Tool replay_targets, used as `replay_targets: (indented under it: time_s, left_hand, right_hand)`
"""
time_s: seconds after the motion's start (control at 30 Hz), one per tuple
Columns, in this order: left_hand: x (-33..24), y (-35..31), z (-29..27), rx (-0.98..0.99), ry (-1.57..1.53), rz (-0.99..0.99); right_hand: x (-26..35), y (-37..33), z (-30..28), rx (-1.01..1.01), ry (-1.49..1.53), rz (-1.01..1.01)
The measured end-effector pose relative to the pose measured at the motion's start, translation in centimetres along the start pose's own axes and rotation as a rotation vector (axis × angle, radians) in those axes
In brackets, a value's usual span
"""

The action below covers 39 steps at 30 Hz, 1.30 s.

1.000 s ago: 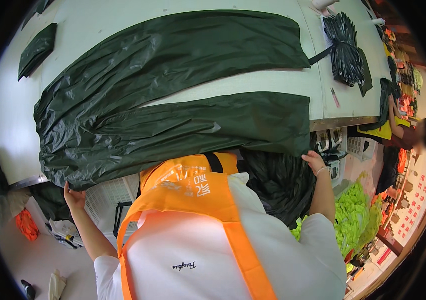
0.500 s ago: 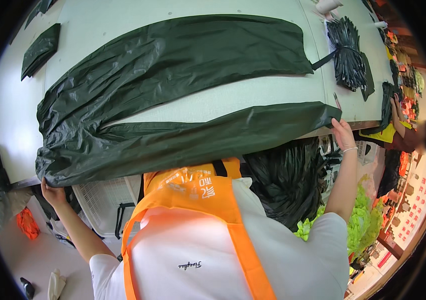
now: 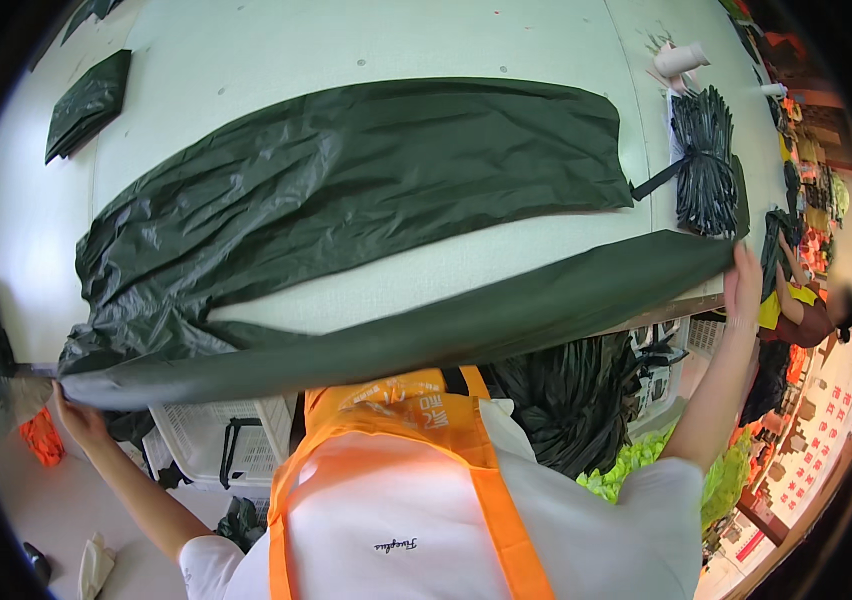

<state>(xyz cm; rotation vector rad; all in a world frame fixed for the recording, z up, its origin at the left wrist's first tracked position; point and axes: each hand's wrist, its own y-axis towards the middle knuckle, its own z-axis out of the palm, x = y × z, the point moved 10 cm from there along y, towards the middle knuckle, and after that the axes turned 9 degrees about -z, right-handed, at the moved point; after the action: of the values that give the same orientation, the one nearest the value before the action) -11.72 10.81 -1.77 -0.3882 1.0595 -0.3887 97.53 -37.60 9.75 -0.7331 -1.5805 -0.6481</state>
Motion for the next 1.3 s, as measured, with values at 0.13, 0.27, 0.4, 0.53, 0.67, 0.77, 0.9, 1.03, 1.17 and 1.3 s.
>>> replay_targets:
  time_s: [0.13,0.27,0.4,0.53,0.67,0.77,0.9,1.03,1.17,1.3]
  left_hand:
    - [-6.9,11.7,5.9,0.333,-0.171,0.095]
    - [0.9,14.6,23.8,0.017,0.092,0.258]
    - [12.3,8.3,27.1,-0.044,1.090,0.713]
    - [22.1,1.0,33.7,0.022,1.854,0.815]
    - [22.1,3.1,30.2,-0.126,1.712,0.716]
    - [22.7,5.8,27.8,-0.133,1.720,0.561]
    - [22.4,7.4,27.1,-0.055,1.686,0.465]
    - [22.0,7.1,25.6,-0.004,1.740,0.386]
    - [21.7,7.0,23.0,-0.146,1.854,0.388]
    - [21.2,5.9,20.4,-0.361,1.848,0.448]
  right_hand:
    - [-2.3,16.2,7.2,-0.005,-0.150,0.016]
    - [-7.7,23.3,7.4,-0.195,-0.641,0.132]
    - [-19.3,24.5,8.7,-0.017,-0.921,0.010]
    - [-23.5,17.9,8.6,0.096,-0.810,0.216]
    - [-23.6,12.2,7.1,0.051,-0.317,0.461]
    - [-23.7,11.1,6.5,0.189,-0.415,0.319]
    - [-23.3,11.2,6.4,0.192,-0.523,0.225]
    - [-22.5,12.9,7.7,0.288,-0.668,0.132]
    - [-23.5,10.3,10.5,0.507,-0.664,0.364]
    - [-24.9,7.8,10.6,0.495,-0.744,0.376]
